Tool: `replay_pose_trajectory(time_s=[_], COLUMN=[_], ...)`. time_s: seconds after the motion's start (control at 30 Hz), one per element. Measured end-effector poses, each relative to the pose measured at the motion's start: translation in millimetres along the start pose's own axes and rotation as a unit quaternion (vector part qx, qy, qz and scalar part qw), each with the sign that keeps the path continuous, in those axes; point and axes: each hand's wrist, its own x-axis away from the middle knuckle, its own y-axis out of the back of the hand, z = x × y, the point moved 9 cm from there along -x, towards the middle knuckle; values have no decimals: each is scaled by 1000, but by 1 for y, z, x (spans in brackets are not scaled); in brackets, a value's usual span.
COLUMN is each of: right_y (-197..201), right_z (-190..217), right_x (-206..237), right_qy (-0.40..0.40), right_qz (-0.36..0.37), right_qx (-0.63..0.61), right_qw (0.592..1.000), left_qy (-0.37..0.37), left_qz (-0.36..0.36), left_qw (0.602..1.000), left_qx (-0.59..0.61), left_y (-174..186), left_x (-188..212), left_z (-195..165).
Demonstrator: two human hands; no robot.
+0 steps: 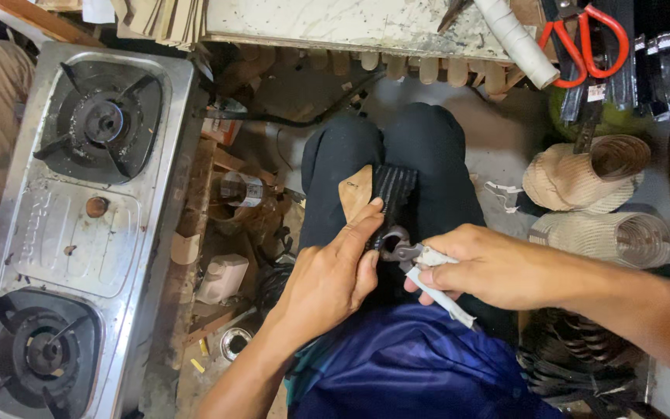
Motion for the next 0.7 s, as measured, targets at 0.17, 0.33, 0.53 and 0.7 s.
replay_pose_trajectory(time_s=[0.17, 0.33, 0.53, 0.7], right_y=[8, 1, -7, -11], right_z=[-10, -13, -3, 6], right_x=[5, 1, -7, -8], right_qy=[-109, -37, 163, 252], right_qz=[14, -69, -253, -321], right_qx=[-16, -56, -48, -27], right_qw=[994, 995, 952, 913], left_qy=[-12, 1, 15, 9], left_qz=[-5, -12, -26, -14], left_qw=[1000, 1000, 997, 997], left_qx=[-14, 24, 74, 74], left_y=[0, 3, 11, 12], left_x=[-3, -6, -12, -17], left_z=[-2, 6, 20, 23])
